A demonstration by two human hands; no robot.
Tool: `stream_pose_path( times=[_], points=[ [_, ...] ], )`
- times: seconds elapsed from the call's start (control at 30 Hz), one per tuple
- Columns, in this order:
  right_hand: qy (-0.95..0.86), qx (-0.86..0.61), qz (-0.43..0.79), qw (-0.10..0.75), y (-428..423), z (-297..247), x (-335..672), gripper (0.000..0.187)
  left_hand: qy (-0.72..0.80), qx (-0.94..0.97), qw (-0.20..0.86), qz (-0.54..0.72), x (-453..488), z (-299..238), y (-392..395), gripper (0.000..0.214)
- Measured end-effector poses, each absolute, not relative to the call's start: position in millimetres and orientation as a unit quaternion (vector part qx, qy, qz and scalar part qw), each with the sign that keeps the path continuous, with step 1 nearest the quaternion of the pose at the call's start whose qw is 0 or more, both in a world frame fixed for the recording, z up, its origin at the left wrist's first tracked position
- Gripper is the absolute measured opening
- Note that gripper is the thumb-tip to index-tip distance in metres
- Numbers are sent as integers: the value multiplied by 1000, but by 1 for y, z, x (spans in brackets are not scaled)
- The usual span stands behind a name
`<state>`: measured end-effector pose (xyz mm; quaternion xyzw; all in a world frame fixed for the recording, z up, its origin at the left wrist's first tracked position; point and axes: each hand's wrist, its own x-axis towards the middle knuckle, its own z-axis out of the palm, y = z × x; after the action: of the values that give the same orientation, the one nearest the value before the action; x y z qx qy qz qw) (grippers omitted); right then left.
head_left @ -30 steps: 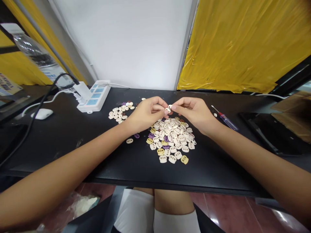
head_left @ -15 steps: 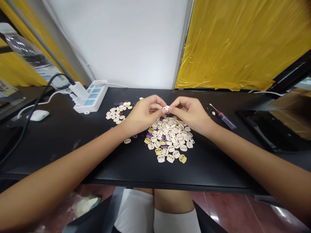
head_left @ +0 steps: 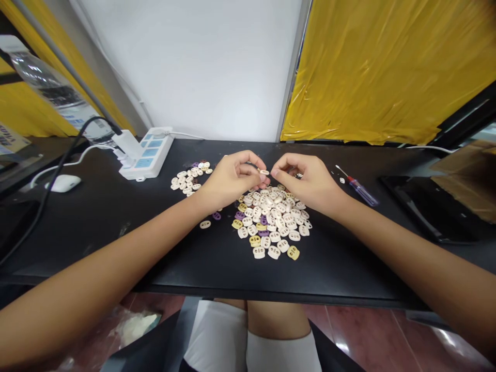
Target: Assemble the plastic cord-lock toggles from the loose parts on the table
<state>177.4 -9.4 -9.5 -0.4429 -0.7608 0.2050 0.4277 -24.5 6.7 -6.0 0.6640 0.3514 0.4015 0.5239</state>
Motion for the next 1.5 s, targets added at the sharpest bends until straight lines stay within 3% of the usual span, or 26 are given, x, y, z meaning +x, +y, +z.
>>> stream_pose_path(
  times=[0.4,0.67,0.77,0.97,1.17,1.5],
  points=[
    [-852,-441,90,266,10,-28,185,27,423,621,507,422,-26,3,11,8],
    [-851,-458,96,238,13,-21,186,9,403,654,486,417,-25,-11,16,12],
    [-825,-478,126,274,11,-21,187,5,392,672,475,411,-27,-16,19,10],
    [-675,-492,332,439,4,-13,187,19,381,714,456,372,-25,-18,14,9],
    [-661,-462,400,436,-3,-7,182,26,372,726,445,369,-24,-14,9,10],
    [-641,-450,396,479,-2,-12,179,33,354,720,464,376,-24,-15,10,11]
  ],
)
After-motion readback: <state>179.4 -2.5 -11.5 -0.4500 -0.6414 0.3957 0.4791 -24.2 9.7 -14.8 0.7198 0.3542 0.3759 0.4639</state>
